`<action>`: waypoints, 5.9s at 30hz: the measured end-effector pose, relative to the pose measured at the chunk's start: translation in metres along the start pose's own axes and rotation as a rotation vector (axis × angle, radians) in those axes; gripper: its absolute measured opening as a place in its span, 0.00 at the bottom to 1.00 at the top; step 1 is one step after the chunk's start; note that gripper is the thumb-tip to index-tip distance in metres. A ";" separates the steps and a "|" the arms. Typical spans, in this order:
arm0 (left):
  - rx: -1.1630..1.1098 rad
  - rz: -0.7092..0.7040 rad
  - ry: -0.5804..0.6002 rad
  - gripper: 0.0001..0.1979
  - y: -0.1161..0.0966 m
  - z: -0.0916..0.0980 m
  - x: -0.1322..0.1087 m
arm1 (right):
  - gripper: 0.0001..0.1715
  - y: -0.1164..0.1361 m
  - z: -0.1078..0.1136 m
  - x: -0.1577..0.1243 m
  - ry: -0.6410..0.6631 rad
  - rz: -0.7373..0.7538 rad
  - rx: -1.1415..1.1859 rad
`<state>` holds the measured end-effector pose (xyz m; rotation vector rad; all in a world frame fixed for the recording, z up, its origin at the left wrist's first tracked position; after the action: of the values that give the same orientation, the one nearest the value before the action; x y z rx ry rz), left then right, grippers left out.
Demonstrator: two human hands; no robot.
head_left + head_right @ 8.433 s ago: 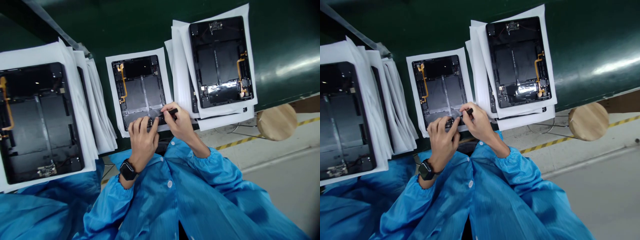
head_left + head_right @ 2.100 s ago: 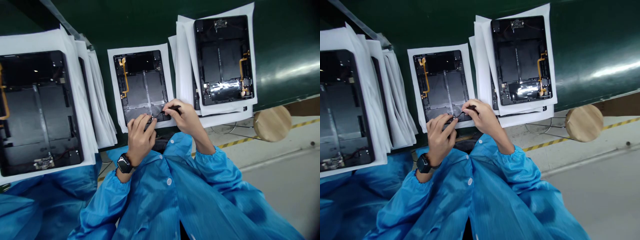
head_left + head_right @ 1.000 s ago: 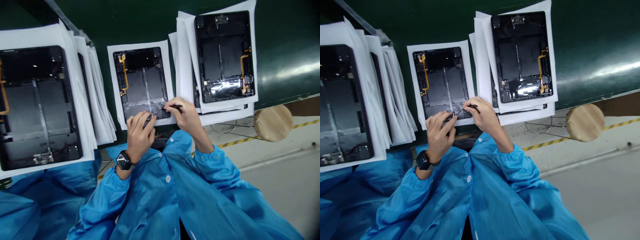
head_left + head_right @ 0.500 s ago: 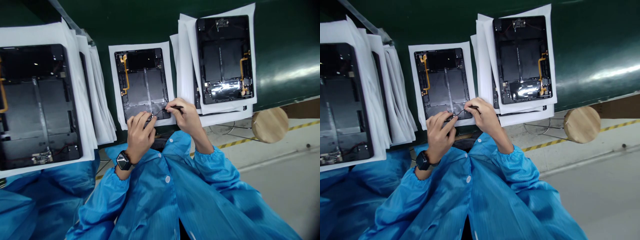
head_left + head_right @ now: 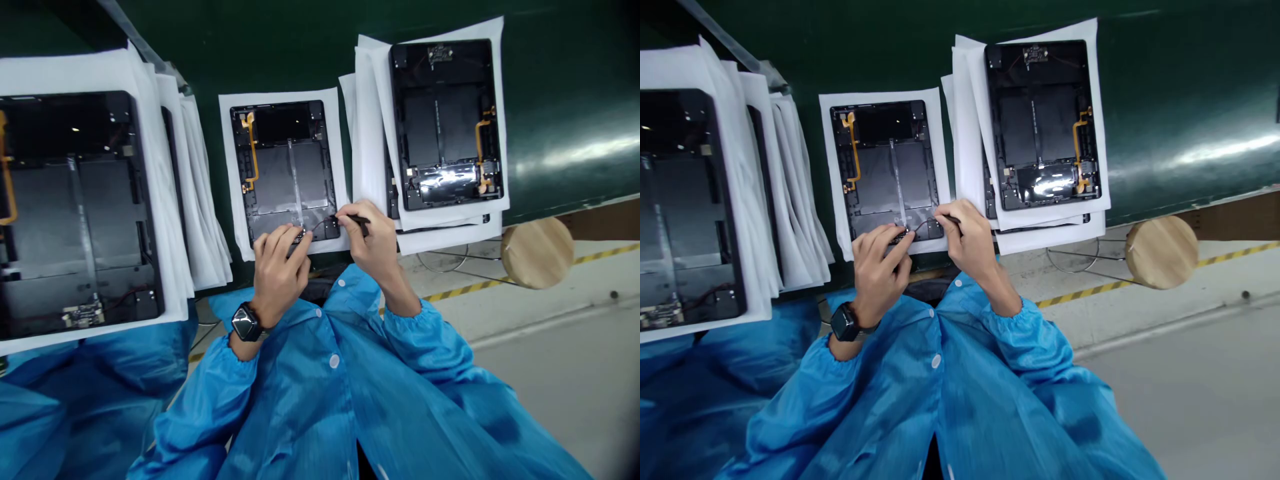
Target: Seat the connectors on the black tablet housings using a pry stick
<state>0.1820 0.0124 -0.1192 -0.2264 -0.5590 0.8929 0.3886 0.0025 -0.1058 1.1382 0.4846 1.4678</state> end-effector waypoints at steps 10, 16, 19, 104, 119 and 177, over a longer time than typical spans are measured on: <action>-0.025 0.041 0.056 0.25 0.001 -0.001 -0.001 | 0.08 -0.001 -0.006 -0.001 0.027 0.068 -0.082; -0.014 0.024 0.038 0.25 0.001 -0.001 -0.001 | 0.09 0.002 -0.009 -0.005 0.011 0.075 -0.117; -0.028 0.013 0.017 0.26 0.002 -0.001 -0.002 | 0.08 0.002 -0.008 -0.005 0.007 0.090 -0.120; -0.018 0.361 -0.080 0.11 0.015 0.043 -0.018 | 0.07 0.009 -0.027 -0.008 -0.154 -0.090 0.114; 0.265 0.362 0.437 0.12 0.011 0.062 0.018 | 0.06 0.009 -0.024 -0.008 -0.139 -0.140 0.161; -0.108 0.916 0.284 0.10 0.007 0.057 0.009 | 0.08 0.009 -0.018 -0.007 -0.108 -0.128 0.203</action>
<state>0.1509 0.0215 -0.0708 -0.7296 -0.2156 1.6804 0.3678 -0.0007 -0.1089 1.3143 0.6299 1.2603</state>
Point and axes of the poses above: each hand's wrist, its own x-axis towards the middle knuckle, its own z-axis out of the back of the hand, y = z × x, the point moved 1 cm from there along x, towards the middle knuckle, and after that the axes turned 4 degrees about z, right-handed, at the moved point
